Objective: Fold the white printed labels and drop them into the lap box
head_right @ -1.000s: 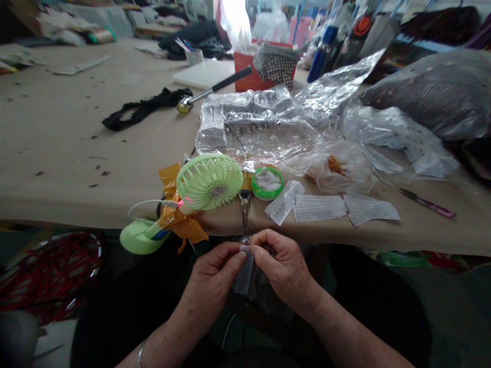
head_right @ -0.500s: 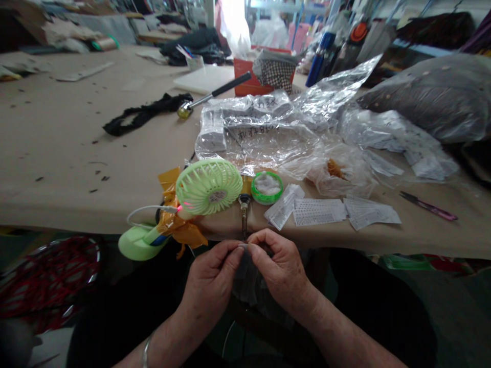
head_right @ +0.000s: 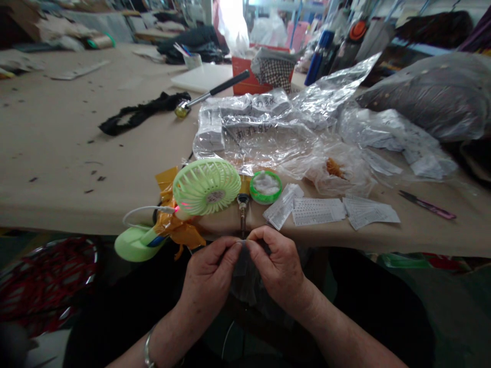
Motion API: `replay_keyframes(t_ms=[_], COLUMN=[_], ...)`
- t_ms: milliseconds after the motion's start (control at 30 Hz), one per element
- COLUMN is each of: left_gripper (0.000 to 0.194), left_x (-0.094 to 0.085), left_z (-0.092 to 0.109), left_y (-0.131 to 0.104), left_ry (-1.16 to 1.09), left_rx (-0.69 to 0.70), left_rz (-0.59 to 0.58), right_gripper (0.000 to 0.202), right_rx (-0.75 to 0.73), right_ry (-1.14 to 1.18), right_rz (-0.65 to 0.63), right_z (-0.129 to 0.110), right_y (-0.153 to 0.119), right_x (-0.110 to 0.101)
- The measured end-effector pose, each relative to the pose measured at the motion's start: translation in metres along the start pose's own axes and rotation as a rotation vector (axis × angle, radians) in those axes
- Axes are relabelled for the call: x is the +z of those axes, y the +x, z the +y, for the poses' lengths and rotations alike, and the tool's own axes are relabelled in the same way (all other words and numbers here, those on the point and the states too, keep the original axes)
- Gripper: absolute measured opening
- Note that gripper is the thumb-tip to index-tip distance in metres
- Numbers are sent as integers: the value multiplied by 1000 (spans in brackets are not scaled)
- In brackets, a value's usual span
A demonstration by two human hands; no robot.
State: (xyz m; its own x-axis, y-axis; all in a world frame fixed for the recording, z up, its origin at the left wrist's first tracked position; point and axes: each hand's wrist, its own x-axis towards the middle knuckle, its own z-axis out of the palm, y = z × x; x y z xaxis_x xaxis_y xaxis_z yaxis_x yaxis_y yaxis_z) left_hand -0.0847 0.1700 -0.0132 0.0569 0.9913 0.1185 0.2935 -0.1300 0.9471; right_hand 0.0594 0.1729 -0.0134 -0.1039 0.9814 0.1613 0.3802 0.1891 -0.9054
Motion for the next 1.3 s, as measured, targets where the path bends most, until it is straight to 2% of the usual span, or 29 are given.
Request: replay_keyframes(t_ms=[467, 700, 800, 900, 1033, 1100, 1167, 1300], left_gripper=[17, 17, 18, 21, 20, 27, 27, 18], left_x=[0, -2, -3, -2, -2, -1, -1, -2], left_z=[1, 7, 5, -7, -34, -47, -54, -51], left_y=[6, -7, -10, -15, -22, -24, -26, -28], left_ry=[-3, -96, -132, -111, -53, -13, 8, 12], left_rx=[-36, -114, -169, -231, -275, -293, -300, -292], left_rz=[5, -54, -68, -60, -82, -72, -63, -94], right_gripper=[11, 8, 10, 10, 21, 28, 32, 30], right_rx=[-8, 22, -35, -231, -526, -562, -531, -474], right_ry=[4, 8, -23, -187, -537, -723, -857, -896], right_rz=[61, -3, -29, 17, 140, 178, 187, 131], right_z=[-2, -5, -12, -17, -15, -12, -8, -2], right_y=[4, -10, -16, -8, 25, 44, 59, 65], right_x=[2, -5, -16, -33, -50, -53, -52, -54])
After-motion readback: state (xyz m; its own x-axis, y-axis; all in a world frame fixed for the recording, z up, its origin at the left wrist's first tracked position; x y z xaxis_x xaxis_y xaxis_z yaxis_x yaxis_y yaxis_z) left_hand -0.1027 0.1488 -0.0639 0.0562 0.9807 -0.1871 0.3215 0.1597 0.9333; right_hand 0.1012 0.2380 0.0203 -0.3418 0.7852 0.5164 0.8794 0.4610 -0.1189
